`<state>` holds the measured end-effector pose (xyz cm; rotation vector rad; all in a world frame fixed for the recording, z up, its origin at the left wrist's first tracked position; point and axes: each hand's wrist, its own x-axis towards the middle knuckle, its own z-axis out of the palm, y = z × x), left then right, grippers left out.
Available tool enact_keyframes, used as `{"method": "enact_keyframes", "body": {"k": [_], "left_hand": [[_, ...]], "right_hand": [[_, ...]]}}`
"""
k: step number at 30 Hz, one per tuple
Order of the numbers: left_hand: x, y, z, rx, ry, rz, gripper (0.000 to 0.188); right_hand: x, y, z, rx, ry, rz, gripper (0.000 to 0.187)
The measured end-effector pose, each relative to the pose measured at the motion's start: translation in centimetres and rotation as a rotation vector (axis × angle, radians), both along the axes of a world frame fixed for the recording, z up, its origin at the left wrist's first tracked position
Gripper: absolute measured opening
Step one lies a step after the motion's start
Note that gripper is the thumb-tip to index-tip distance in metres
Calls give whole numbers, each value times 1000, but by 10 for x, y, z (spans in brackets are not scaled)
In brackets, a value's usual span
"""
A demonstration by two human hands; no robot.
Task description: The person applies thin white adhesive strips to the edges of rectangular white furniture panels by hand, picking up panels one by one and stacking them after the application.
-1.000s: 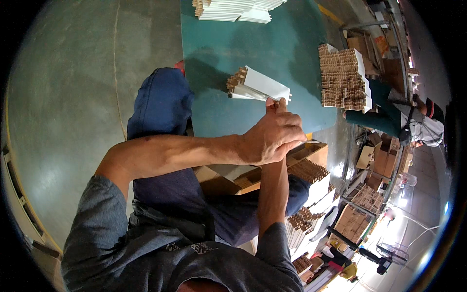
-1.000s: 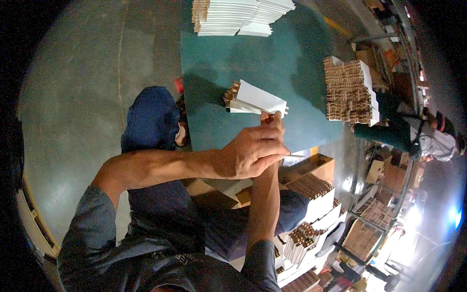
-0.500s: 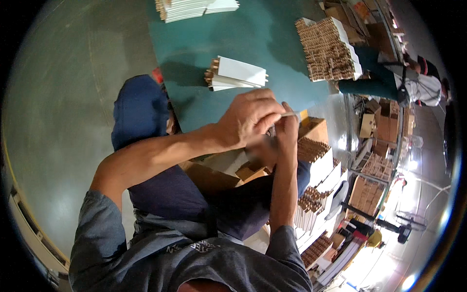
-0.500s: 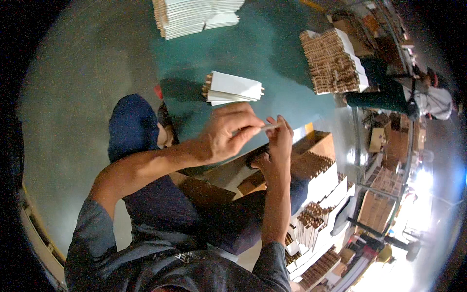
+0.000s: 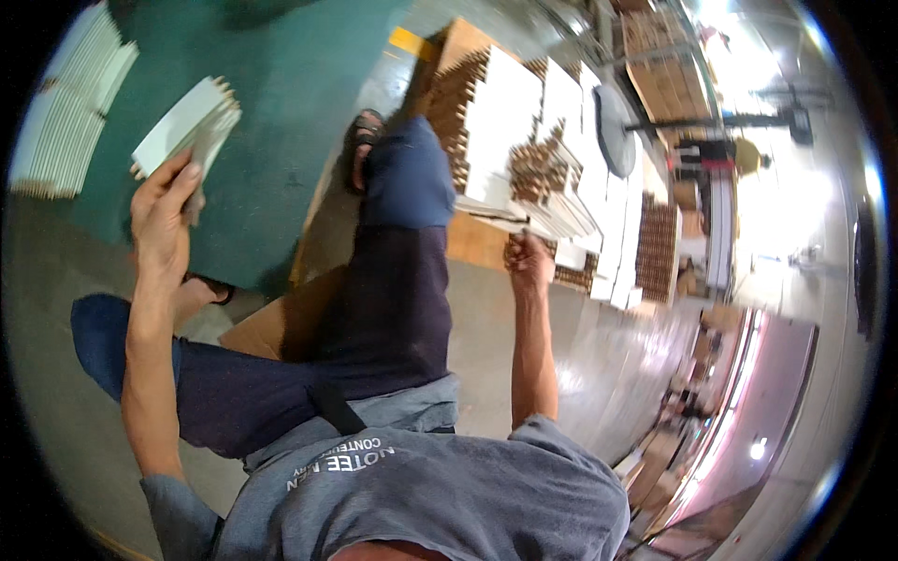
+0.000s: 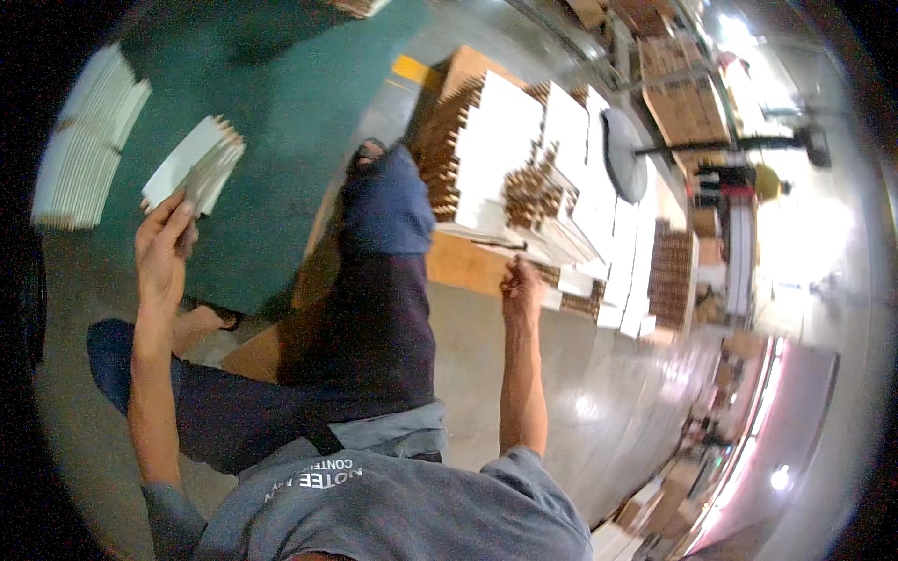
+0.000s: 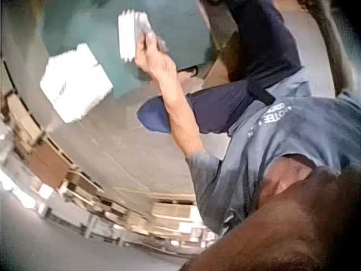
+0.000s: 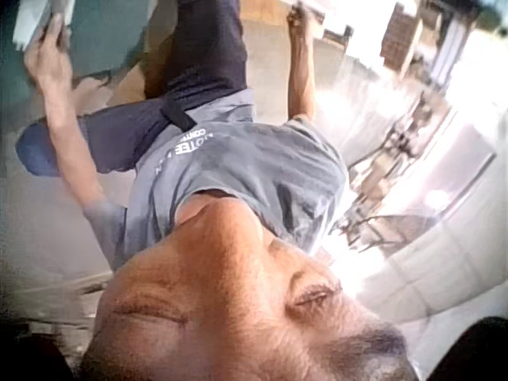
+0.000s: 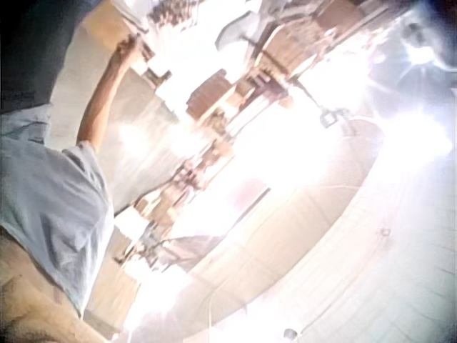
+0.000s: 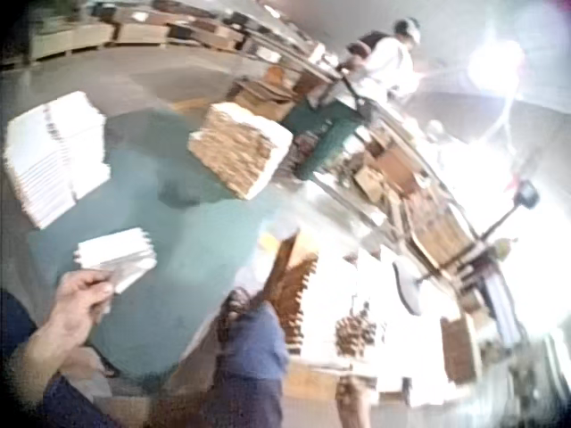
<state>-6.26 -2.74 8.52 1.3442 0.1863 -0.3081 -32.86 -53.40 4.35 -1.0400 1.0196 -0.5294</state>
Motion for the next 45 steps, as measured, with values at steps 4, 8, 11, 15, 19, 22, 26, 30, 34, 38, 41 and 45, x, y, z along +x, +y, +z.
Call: {"method": "enact_keyframes", "body": {"k": [4,8,11,15,19,22,26,30,34,38,41,45], "left_hand": [[9,-4,-55,144,75,-129,27],[3,3,-104,215,145,-183,22],[-5,7,-117,330,182,-216,21],[-6,7,-125,397,240,-219,21],[-8,8,-130,437,222,-224,20],[-12,4,-127,506,232,-208,19],[-18,13,-133,560,248,-197,17],[-24,17,-133,622,257,-197,16],[-26,12,-132,570,255,-188,17],[-20,8,-136,502,223,-209,17],[-21,21,-133,519,163,-180,18],[-20,-14,-115,569,104,-232,20]], "right_hand": [[-103,-43,-114,270,251,-368,18],[-170,-82,-172,316,116,-369,26],[-175,-107,-189,266,121,-472,31],[-151,-135,-187,265,272,-747,36],[-140,-161,-194,297,148,-766,53],[-138,-173,-207,320,-115,-663,50],[-140,-175,-221,169,142,-622,34],[-148,-162,-228,69,120,-682,25],[-160,-165,-220,148,99,-744,17],[-184,-163,-207,219,-73,-707,21],[-175,-105,-203,295,-448,-553,26],[-164,9,-123,302,-601,-561,39]]}}
